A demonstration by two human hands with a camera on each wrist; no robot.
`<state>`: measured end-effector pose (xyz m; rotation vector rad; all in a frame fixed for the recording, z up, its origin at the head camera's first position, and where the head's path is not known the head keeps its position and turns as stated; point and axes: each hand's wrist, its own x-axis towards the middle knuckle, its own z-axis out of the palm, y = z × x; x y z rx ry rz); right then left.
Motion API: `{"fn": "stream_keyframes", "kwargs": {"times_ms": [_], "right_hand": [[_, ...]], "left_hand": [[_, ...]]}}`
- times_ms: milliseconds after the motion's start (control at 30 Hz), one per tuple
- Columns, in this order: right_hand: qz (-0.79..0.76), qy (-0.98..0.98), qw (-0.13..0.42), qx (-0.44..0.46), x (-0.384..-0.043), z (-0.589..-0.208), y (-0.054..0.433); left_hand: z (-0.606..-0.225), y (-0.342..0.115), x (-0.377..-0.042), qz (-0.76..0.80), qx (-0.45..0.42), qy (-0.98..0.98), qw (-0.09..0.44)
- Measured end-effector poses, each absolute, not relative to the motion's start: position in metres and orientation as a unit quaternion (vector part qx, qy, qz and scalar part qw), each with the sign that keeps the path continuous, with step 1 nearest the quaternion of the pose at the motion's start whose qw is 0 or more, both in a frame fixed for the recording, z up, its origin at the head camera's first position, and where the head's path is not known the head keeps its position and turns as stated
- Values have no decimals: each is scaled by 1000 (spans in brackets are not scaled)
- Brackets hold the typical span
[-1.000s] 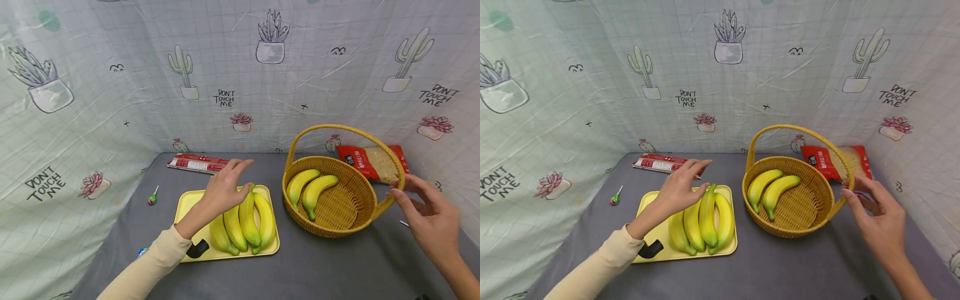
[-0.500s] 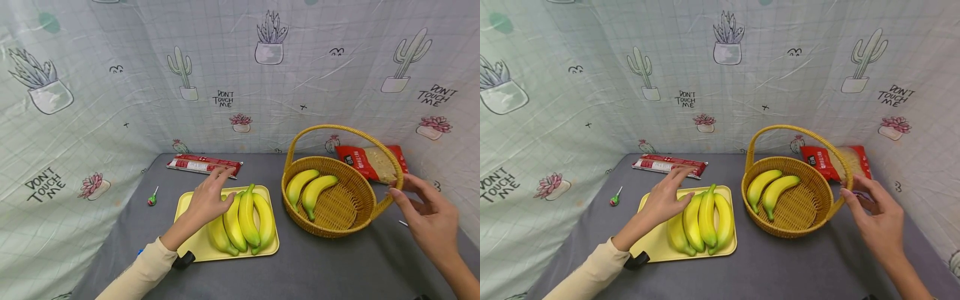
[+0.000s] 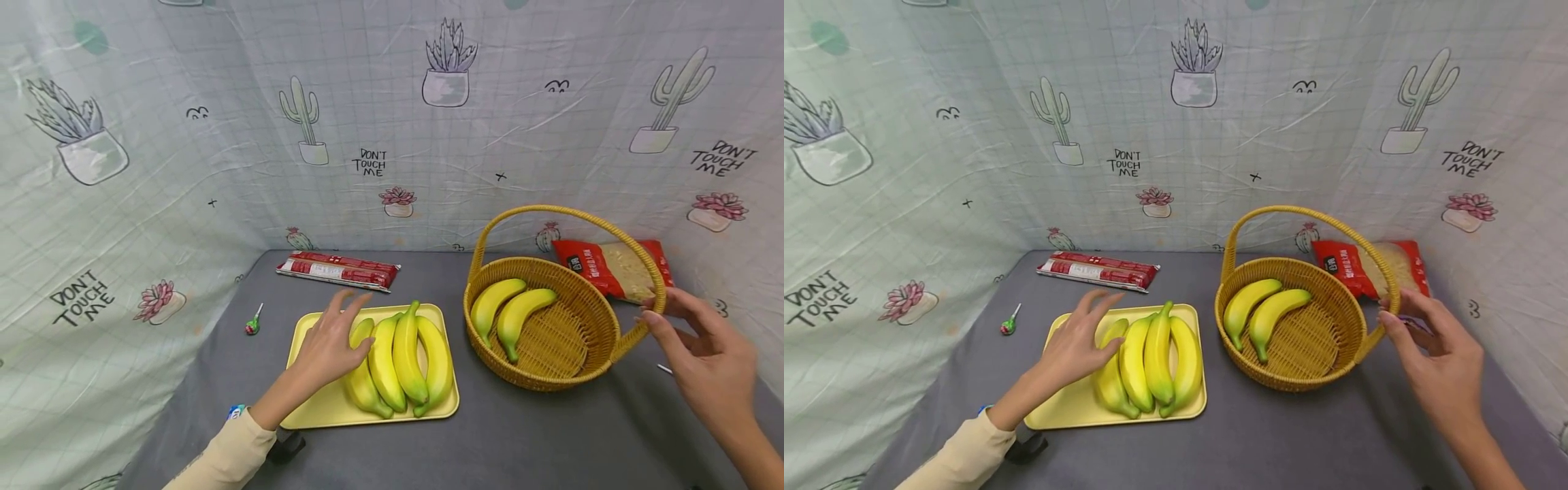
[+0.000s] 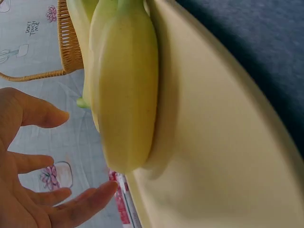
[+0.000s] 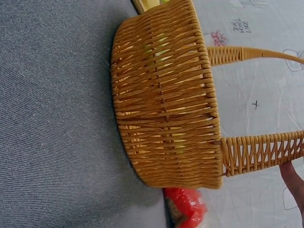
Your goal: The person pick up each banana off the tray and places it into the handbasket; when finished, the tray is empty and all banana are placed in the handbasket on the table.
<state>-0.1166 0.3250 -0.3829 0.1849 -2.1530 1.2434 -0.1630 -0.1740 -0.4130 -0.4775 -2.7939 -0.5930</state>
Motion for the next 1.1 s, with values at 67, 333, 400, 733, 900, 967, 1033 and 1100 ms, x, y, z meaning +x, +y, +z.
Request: {"fn": "stream_keyframes", "kwargs": {"times_ms": [67,333,400,733,900,967,1033,1100], "right_hand": [[469,-820,321,71,-116,-383,325],[475,-816,321,77,-116,-382,324],[475,-818,316,74,-117,-383,324],[473,-812,332,84,-117,-385,325],[469,-814,332,83,-116,-385,325],[470,-815,330,81,-116,-385,325],[470,-816,328,77,-116,-385,325],[466,-820,324,73,-116,-384,325]], "left_hand": [[-416,-177,-161,-199,-161,-960,116],[-426,-183,-151,-177,-152,-969,77],[-429,-184,-148,-172,-146,-971,73],[-439,-182,-136,-167,-134,-973,83],[-443,-180,-133,-162,-131,-974,93],[-444,-180,-132,-163,-130,-973,98],[-444,-181,-131,-167,-129,-972,104],[-444,-182,-131,-172,-129,-970,112]]}}
